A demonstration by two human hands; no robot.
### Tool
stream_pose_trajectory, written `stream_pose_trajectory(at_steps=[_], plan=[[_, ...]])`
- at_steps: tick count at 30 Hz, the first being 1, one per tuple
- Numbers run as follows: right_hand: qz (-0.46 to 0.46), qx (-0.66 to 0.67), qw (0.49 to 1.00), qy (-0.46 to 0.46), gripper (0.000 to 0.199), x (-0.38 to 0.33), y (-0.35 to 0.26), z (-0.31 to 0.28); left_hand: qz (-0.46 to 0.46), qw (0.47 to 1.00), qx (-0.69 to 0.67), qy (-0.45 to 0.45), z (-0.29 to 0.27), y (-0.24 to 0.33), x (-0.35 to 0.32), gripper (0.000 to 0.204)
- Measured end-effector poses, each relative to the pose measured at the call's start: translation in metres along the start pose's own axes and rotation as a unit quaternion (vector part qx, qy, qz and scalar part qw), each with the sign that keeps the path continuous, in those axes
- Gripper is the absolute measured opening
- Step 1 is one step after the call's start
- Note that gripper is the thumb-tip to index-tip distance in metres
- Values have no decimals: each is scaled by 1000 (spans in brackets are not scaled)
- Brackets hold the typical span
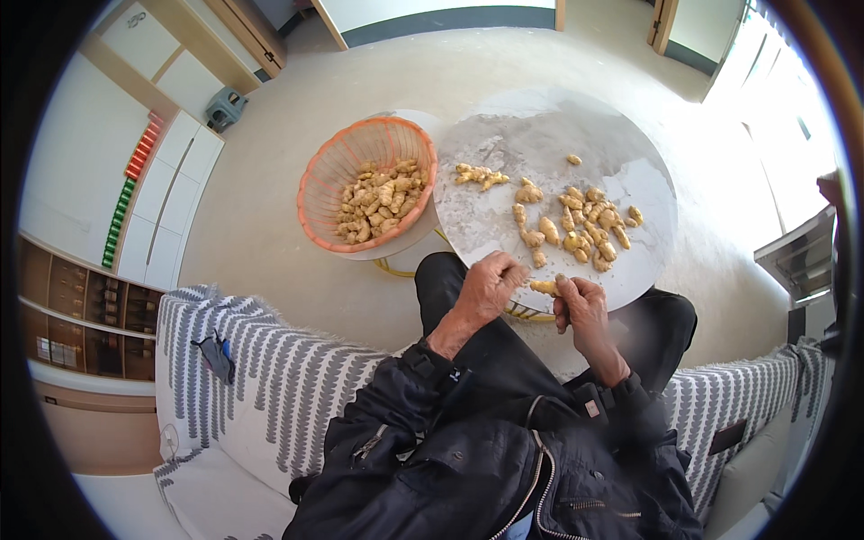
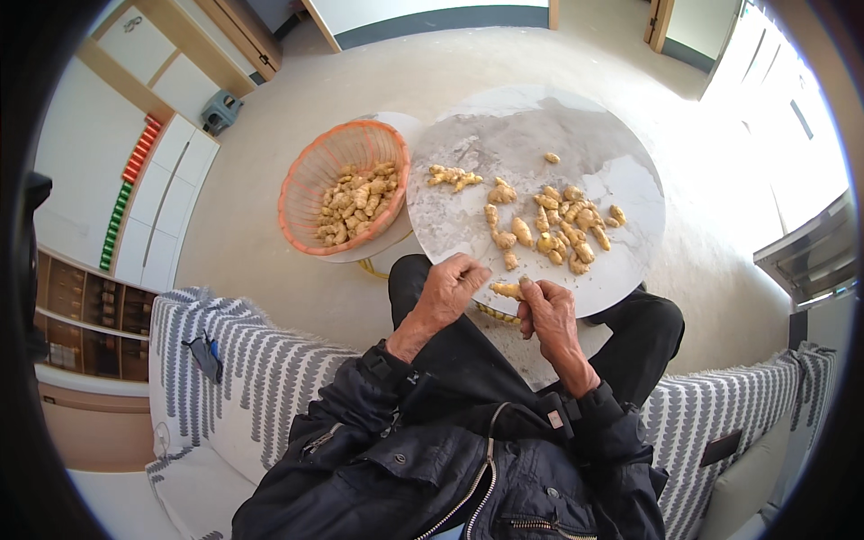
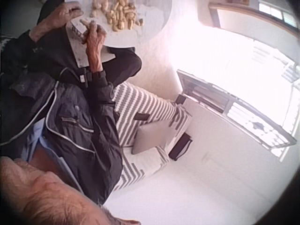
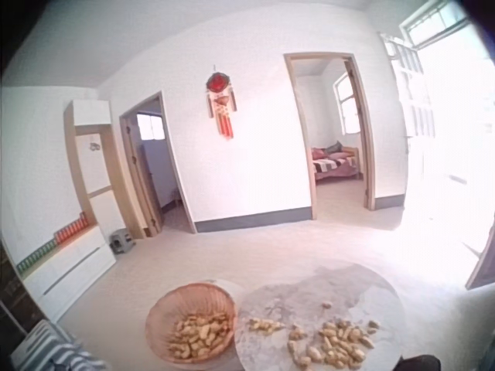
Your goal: The person sits on a sofa and peels ginger pieces by hand, removing the skin and placing the peeled ginger into an orange basket. The person handles ginger one at a time, occasionally pausing to adjust the pile on the table.
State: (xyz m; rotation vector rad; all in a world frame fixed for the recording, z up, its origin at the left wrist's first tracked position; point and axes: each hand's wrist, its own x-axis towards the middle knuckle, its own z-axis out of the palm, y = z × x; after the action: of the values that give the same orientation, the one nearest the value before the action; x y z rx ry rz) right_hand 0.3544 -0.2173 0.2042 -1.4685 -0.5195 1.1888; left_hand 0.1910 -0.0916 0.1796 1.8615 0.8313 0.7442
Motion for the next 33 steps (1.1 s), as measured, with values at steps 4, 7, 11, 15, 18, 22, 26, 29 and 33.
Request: stream_pose_trajectory(at_steps=[4,7,11,15,18,22,26,29,33], plan=[[-9,-24,999,-34,37,5,5,2,79,996,-23,-46,14,10,-6,27],[2,-50,998,-45,35,7,7,4,5,981,89,-172,6,8,-4,28],[28,-85,994,-59,29,8,9,2,-110,987,-48,-103,-20,-4,-2,26],[20,-89,994,-54,23,16,9,-10,-127,940,-269,169,-89,-25,17,20],[-1,-76,996,-38,20,23,11,-20,-92,919,-268,273,-129,-36,26,31],[-4,-81,997,-11,17,35,15,-29,-122,941,-227,218,-122,-46,32,46],[0,-87,996,-11,19,41,20,-38,-117,975,-134,134,-88,-64,62,48],[1,-90,996,3,21,42,23,-46,-92,986,17,141,-78,-83,99,43],[-6,-98,994,45,23,47,29,-53,22,963,227,142,-72,-105,134,40]])
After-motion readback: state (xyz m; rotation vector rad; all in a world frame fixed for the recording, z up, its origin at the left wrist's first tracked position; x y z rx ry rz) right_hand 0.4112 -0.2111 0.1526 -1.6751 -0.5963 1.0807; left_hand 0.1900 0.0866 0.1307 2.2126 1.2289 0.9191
